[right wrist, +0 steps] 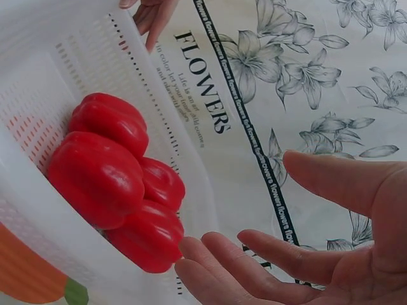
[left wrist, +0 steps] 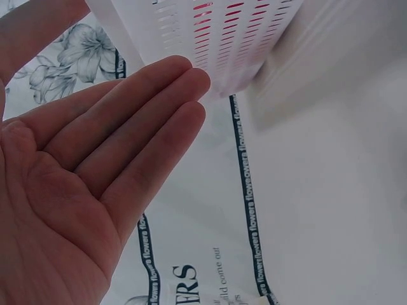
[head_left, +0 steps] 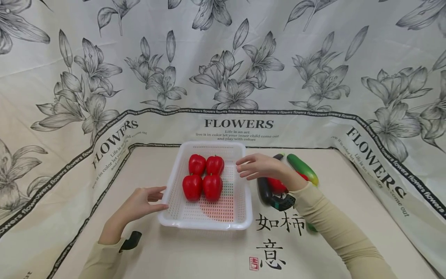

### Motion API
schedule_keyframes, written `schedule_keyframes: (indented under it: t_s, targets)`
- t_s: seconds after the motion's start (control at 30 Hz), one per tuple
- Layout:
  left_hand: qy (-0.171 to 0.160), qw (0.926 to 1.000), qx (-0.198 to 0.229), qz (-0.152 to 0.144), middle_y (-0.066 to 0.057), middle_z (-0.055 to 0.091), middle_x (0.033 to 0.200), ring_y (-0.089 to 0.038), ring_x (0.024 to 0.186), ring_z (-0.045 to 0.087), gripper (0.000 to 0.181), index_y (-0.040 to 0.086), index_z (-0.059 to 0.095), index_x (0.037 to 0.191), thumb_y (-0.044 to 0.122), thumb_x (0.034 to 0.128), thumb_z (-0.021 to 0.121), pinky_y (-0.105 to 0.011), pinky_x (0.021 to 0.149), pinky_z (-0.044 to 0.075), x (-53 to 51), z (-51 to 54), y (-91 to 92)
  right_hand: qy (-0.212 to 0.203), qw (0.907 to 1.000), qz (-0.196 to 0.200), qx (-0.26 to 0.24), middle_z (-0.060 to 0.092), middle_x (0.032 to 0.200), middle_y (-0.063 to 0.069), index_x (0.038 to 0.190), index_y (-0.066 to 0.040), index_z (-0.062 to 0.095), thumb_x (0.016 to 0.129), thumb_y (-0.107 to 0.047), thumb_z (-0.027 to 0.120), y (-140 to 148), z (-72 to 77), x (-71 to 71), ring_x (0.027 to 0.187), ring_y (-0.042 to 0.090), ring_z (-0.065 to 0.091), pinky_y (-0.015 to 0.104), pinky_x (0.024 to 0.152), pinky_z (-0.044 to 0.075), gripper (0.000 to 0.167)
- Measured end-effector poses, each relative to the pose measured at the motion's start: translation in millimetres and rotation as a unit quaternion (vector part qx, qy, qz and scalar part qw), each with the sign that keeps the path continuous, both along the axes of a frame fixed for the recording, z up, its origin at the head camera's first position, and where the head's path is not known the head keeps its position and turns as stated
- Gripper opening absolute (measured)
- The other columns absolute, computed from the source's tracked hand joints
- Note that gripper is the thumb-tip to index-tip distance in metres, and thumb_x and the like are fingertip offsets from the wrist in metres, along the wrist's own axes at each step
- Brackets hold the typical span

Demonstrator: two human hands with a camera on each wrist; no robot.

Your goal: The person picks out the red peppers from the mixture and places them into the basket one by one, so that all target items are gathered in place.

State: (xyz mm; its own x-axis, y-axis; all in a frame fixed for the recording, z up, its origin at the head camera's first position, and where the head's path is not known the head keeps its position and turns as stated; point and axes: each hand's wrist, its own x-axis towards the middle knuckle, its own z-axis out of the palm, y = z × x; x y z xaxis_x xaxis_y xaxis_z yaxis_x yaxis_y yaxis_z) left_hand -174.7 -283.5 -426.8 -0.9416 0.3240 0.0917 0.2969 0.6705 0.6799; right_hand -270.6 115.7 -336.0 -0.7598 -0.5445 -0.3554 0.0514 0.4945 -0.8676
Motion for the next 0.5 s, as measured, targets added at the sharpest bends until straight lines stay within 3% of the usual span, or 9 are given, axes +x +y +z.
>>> schedule_keyframes:
  t_s: [0.3,0.5]
  targets:
    - [-0.004,0.9999,-0.008,0.006,-0.013,0.07,0.106,-0.029,0.097,0.068,0.068,0.0,0.057,0.129,0.038,0.0764,0.078,-0.042,0.082,0.057,0.3,2.1,0.8,0.0,0.9999,-0.015,-0.001,0.044,0.14,0.025,0.14,0.003,0.038,0.093,-0.021,0.061,23.0,6.5,-0.7,0.123,0.037,0.052,0.044,0.1,0.047,0.058]
    - [-0.008,0.9999,-0.013,0.009,-0.013,0.07,0.107,-0.031,0.098,0.068,0.067,0.0,0.056,0.129,0.036,0.0767,0.078,-0.042,0.082,0.057,0.5,3.4,1.8,0.013,0.9993,-0.031,0.018,0.048,0.138,0.025,0.14,0.002,0.039,0.093,-0.022,0.06,39.7,6.6,-4.3,0.119,0.032,0.057,0.043,0.1,0.047,0.056]
